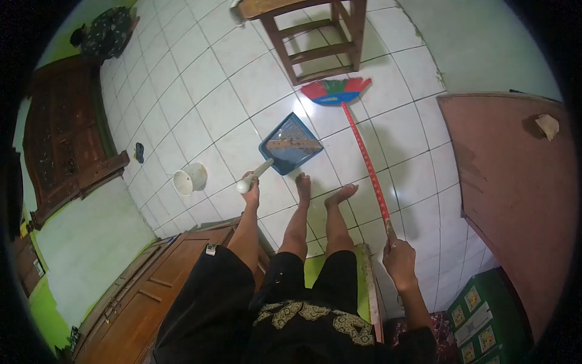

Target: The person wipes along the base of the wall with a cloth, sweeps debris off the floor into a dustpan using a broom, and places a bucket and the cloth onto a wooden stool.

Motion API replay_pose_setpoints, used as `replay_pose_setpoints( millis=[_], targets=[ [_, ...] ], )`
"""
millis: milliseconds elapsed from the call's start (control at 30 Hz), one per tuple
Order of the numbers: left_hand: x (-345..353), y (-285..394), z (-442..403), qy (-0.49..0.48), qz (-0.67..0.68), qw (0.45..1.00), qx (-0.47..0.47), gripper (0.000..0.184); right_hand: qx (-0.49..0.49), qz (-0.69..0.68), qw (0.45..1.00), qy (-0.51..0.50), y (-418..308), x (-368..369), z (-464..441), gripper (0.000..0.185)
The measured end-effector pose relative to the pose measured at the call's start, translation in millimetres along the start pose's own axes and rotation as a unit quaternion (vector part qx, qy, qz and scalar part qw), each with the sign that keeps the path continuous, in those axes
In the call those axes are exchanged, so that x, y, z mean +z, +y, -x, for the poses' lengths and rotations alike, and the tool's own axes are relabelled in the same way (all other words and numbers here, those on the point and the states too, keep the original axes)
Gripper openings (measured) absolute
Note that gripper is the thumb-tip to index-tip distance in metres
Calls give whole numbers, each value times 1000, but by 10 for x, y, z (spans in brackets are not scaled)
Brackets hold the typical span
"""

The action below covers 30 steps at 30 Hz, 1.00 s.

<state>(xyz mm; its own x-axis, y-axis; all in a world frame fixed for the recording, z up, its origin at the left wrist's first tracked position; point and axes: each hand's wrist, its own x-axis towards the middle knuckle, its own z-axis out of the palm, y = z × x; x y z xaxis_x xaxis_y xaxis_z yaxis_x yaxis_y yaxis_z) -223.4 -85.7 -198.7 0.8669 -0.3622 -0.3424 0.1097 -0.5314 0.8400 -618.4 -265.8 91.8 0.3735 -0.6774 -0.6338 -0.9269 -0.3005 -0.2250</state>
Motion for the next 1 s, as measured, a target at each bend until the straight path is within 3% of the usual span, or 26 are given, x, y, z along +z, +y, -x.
replay_pose_setpoints(
  millis=[67,200,300,400,433,567,667,767,900,1000],
  targets=[
    [-92,-12,-30,2,-25,999,-20,24,9,-22,1000,-15,-84,24,118,44],
    [-110,7,-73,18,-69,997,41,21,1,-81,996,-46,-241,-324,540,48],
    [-134,119,-103,-13,-113,992,50,23,102,-291,950,-46,-96,-423,814,49],
    [-147,118,-186,-34,-94,994,45,23,173,-320,930,-52,-224,-620,789,49],
    [-165,144,-210,-53,-97,994,23,23,148,-321,935,-19,-160,-514,751,42],
    [-175,226,-278,-44,-97,994,34,22,179,-340,922,-38,-180,-114,573,29],
    [-139,139,-330,-53,-97,992,60,23,284,-408,865,-66,-408,107,685,29],
    [-123,236,-349,-68,-108,990,61,24,195,-456,863,-100,-459,336,915,41],
    [-135,284,-387,-79,-117,988,56,24,237,-440,856,-135,-636,238,1367,38],
    [-195,247,-434,-90,-100,988,79,24,227,-533,814,-50,-878,71,1565,38]
  ],
)
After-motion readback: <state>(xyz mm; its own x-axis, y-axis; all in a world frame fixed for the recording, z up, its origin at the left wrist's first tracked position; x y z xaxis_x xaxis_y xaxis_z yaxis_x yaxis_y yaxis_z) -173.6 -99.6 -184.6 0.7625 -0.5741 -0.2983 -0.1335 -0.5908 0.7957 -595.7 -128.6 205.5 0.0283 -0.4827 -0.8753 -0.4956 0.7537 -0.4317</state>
